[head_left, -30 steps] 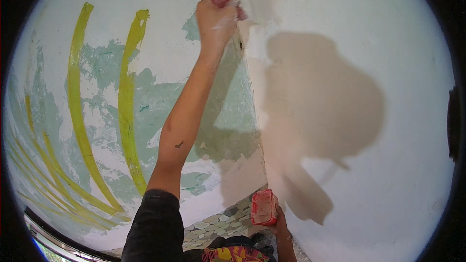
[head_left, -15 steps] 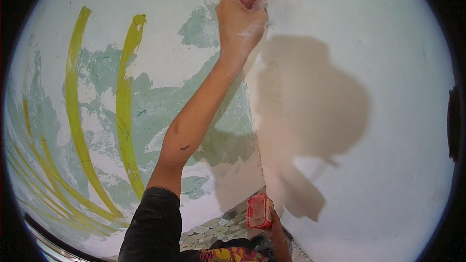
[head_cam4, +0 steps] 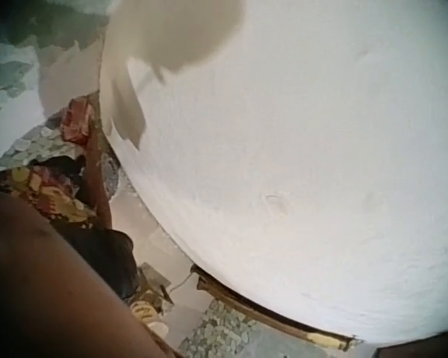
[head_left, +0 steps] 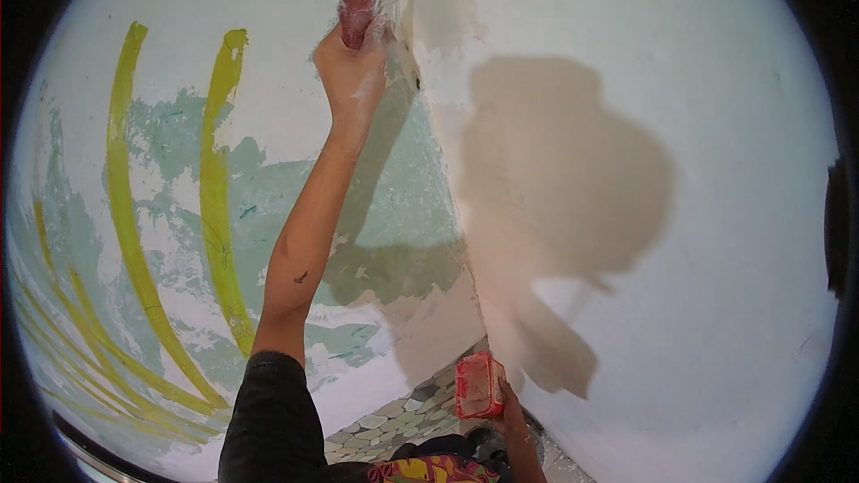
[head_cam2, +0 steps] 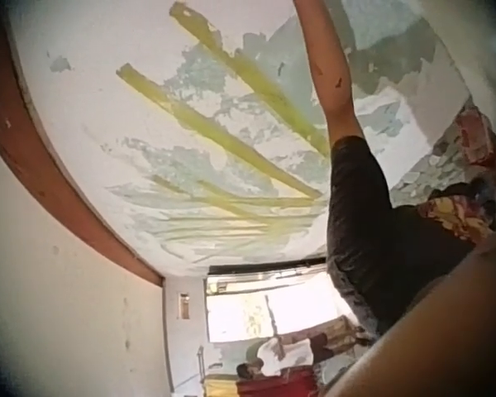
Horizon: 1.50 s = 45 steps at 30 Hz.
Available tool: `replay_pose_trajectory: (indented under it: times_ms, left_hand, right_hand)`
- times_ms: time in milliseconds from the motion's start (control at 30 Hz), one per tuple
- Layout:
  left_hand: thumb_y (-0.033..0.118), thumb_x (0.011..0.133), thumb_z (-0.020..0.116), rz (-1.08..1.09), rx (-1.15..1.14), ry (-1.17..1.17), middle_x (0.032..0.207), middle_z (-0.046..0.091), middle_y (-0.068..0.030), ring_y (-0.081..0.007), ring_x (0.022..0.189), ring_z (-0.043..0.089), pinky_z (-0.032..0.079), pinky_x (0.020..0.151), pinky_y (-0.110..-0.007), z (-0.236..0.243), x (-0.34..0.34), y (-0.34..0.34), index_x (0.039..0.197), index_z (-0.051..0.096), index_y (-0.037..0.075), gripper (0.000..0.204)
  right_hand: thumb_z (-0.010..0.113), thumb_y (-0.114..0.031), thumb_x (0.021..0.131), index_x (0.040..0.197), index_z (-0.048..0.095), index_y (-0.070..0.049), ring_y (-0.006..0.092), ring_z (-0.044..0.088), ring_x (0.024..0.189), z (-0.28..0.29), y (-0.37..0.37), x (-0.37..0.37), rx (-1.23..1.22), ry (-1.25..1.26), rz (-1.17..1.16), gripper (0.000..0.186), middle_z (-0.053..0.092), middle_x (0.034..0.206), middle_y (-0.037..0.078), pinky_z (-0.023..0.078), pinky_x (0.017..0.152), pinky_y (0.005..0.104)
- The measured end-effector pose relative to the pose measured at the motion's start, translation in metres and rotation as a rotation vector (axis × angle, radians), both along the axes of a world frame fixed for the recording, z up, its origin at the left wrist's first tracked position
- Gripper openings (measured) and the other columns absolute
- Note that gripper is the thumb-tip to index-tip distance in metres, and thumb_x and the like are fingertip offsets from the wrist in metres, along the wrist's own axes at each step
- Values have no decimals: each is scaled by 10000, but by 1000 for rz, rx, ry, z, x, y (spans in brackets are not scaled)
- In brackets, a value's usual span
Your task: Applying putty or plaster to a wall using a spatula and a container.
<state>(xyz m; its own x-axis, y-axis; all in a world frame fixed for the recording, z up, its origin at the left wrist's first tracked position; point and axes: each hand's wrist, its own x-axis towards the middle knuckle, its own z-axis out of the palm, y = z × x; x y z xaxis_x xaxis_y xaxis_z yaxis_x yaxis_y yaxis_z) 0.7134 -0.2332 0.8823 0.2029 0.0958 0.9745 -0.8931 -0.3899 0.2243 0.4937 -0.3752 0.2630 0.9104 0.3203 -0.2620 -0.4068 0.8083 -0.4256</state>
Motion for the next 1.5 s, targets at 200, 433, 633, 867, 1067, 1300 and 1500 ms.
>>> replay_pose_trajectory:
  times_ms: [200,433,633,867,1067,1300,1500]
  left_hand:
    - [11,822,756,77,353,-594,1135,744,-69,-195,965,697,562,846,-306,14,-12,-44,1239,754,140,437]
    - [129,741,835,129,471,-781,1169,734,-92,-290,1076,701,584,911,-375,2,15,-71,1234,759,158,499]
    - [-3,802,756,229,329,-796,1126,754,-162,-301,1005,734,585,886,-344,-27,20,-86,1208,769,79,414]
    - [34,683,840,287,323,-632,1137,722,-157,-329,1010,713,594,872,-374,-72,24,-79,1218,760,93,544]
    - [-28,653,832,213,443,-530,1204,713,-162,-324,991,720,597,864,-373,-124,5,-60,1225,750,64,585]
    - [-35,950,613,-89,-32,90,1127,771,-106,-138,993,691,529,967,-307,-35,-31,-29,1211,736,-44,289]
    - [-82,905,609,-134,201,-241,1119,771,-95,-137,1012,695,518,966,-278,47,12,-41,1239,714,-46,353]
  right_hand:
    - [568,-459,1048,1485,479,-38,273,686,1156,-18,-24,-12,-8,49,-136,613,653,1344,142,594,958,445]
    - [567,-431,1051,1474,476,-2,268,674,1175,-31,-43,-9,-30,51,-204,609,650,1342,143,573,987,432]
    - [595,-431,1033,1484,467,-9,279,667,1186,-21,-49,-11,-47,101,-186,631,641,1356,150,566,999,443]
    - [551,-424,1051,1496,457,-47,290,642,1230,-39,-55,-7,-49,126,-159,591,616,1394,147,557,1016,463]
    - [561,-437,1047,1496,453,-43,291,671,1185,-30,-43,-6,-105,77,-132,607,636,1363,159,574,992,462]
    - [538,-474,1053,1497,464,-54,303,670,1201,-18,-26,-8,-186,167,11,616,637,1378,166,569,1003,500]
    - [567,-488,1036,1492,467,-54,309,671,1198,-35,-20,-7,-174,30,-75,638,641,1376,156,570,995,524]
